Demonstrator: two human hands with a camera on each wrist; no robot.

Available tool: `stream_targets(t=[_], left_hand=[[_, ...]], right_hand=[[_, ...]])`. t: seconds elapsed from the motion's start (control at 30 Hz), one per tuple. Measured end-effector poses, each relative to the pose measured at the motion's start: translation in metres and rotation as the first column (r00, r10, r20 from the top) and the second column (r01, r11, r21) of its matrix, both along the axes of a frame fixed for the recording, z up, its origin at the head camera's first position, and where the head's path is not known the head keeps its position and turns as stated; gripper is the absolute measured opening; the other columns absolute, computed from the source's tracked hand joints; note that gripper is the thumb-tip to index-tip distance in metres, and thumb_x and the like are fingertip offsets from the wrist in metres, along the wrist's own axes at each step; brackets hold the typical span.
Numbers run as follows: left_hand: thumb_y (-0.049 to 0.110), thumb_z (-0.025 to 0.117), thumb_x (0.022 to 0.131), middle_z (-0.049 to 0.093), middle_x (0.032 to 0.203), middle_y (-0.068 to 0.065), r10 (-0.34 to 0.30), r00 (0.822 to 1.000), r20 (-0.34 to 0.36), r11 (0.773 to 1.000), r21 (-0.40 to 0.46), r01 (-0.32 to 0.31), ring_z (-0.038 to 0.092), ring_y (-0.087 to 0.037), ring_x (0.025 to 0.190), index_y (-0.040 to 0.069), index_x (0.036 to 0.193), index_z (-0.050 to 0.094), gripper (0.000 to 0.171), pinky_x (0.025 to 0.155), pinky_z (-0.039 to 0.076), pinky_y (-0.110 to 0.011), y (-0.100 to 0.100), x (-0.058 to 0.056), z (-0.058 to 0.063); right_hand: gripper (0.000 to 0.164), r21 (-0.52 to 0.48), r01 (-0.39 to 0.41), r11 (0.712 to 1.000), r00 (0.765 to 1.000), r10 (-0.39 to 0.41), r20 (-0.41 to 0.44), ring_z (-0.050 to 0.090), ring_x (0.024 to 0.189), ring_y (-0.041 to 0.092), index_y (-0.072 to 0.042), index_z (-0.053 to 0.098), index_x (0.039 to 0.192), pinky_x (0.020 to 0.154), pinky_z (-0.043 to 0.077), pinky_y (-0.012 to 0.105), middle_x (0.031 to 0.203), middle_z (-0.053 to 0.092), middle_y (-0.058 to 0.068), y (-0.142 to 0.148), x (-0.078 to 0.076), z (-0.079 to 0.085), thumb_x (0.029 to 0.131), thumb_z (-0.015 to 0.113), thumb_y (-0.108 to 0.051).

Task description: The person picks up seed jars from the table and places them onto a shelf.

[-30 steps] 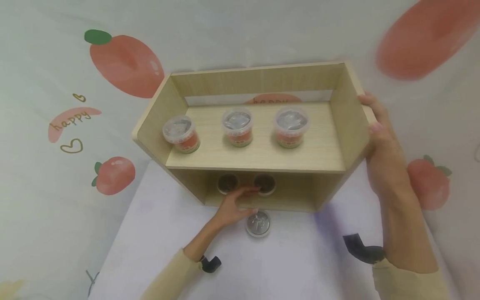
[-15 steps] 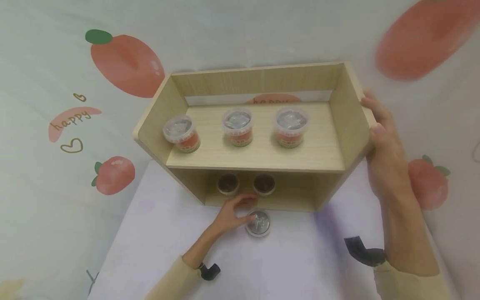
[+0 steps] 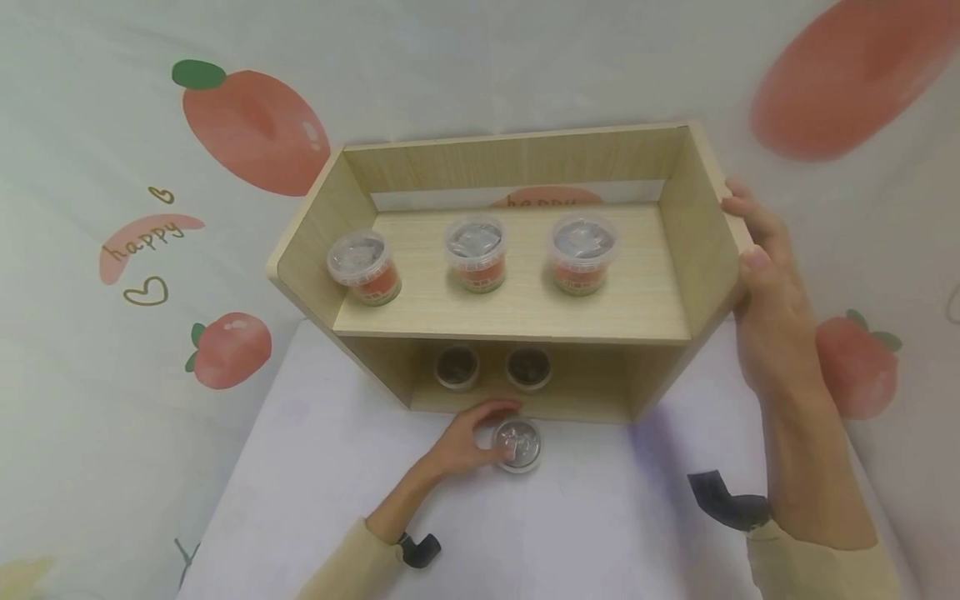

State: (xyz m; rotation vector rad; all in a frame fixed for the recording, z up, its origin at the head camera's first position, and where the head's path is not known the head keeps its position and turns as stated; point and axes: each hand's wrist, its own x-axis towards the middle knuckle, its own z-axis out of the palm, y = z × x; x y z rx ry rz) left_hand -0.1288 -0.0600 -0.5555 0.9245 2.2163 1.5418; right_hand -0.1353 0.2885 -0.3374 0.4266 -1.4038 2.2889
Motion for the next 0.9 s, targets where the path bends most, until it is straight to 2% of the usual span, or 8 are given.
stream_targets(t=[0.13, 0.33, 0.4, 0.57, 0.7, 0.9], left_hand=[[0.007, 0.086, 0.075, 0.059, 0.137, -0.006, 0.008, 1.000, 0.007, 0.999, -0.031, -0.008, 0.052, -0.018, 0.129, 0.008, 0.137, 0.056, 0.070, 0.108, 0.040, -0.031, 0.001, 0.002, -0.003], [0.001, 0.084, 0.075, 0.057, 0.140, -0.011, 0.019, 0.998, 0.056, 0.999, -0.045, -0.017, 0.049, -0.029, 0.133, 0.002, 0.138, 0.054, 0.070, 0.111, 0.037, -0.037, 0.003, 0.005, -0.008], [0.001, 0.084, 0.075, 0.056, 0.141, -0.011, 0.021, 0.997, 0.079, 0.999, -0.043, -0.017, 0.048, -0.028, 0.134, 0.001, 0.138, 0.054, 0.070, 0.112, 0.036, -0.036, 0.004, 0.007, -0.009], [0.005, 0.086, 0.075, 0.056, 0.142, -0.002, 0.031, 0.995, 0.096, 0.999, -0.046, -0.026, 0.048, -0.017, 0.133, 0.009, 0.139, 0.055, 0.072, 0.111, 0.037, -0.032, 0.004, 0.009, -0.016], [0.011, 0.087, 0.073, 0.056, 0.141, 0.001, 0.038, 0.996, 0.082, 0.999, -0.041, -0.034, 0.048, -0.016, 0.133, 0.013, 0.140, 0.054, 0.075, 0.111, 0.037, -0.036, 0.006, 0.011, -0.020], [0.015, 0.089, 0.072, 0.054, 0.142, 0.008, 0.057, 0.993, 0.106, 0.995, -0.084, -0.049, 0.046, -0.014, 0.135, 0.022, 0.142, 0.053, 0.079, 0.112, 0.034, -0.040, 0.007, 0.013, -0.021]], right_hand=[[0.039, 0.000, 0.010, 1.000, 1.000, -0.010, -0.001, 0.023, 0.141, 0.024, 0.001, 0.052, 0.132, 0.098, 0.025, 0.029, 0.158, 0.025, 0.012, -0.002, 0.000, 0.001, 0.094, 0.051, -0.009], [0.038, -0.008, 0.017, 1.000, 1.000, -0.017, -0.005, 0.023, 0.141, 0.025, 0.001, 0.052, 0.131, 0.100, 0.024, 0.030, 0.157, 0.026, 0.012, -0.003, -0.001, 0.002, 0.094, 0.048, -0.008], [0.037, -0.004, 0.018, 1.000, 1.000, -0.018, -0.012, 0.024, 0.141, 0.025, 0.002, 0.052, 0.130, 0.100, 0.025, 0.030, 0.157, 0.026, 0.012, -0.003, -0.001, 0.002, 0.095, 0.047, -0.008], [0.036, 0.007, 0.018, 1.000, 1.000, -0.018, -0.022, 0.025, 0.140, 0.027, 0.003, 0.051, 0.130, 0.098, 0.029, 0.029, 0.157, 0.025, 0.013, -0.003, 0.000, 0.002, 0.096, 0.047, -0.009], [0.037, 0.018, 0.038, 0.999, 0.999, -0.037, -0.016, 0.026, 0.139, 0.027, 0.004, 0.051, 0.131, 0.096, 0.030, 0.030, 0.158, 0.025, 0.014, -0.005, 0.002, 0.002, 0.097, 0.047, -0.010], [0.041, 0.069, 0.019, 0.997, 1.000, -0.019, -0.003, 0.036, 0.119, 0.027, 0.000, 0.047, 0.137, 0.081, 0.038, 0.027, 0.154, 0.026, 0.015, -0.004, 0.003, 0.001, 0.099, 0.044, -0.012]])
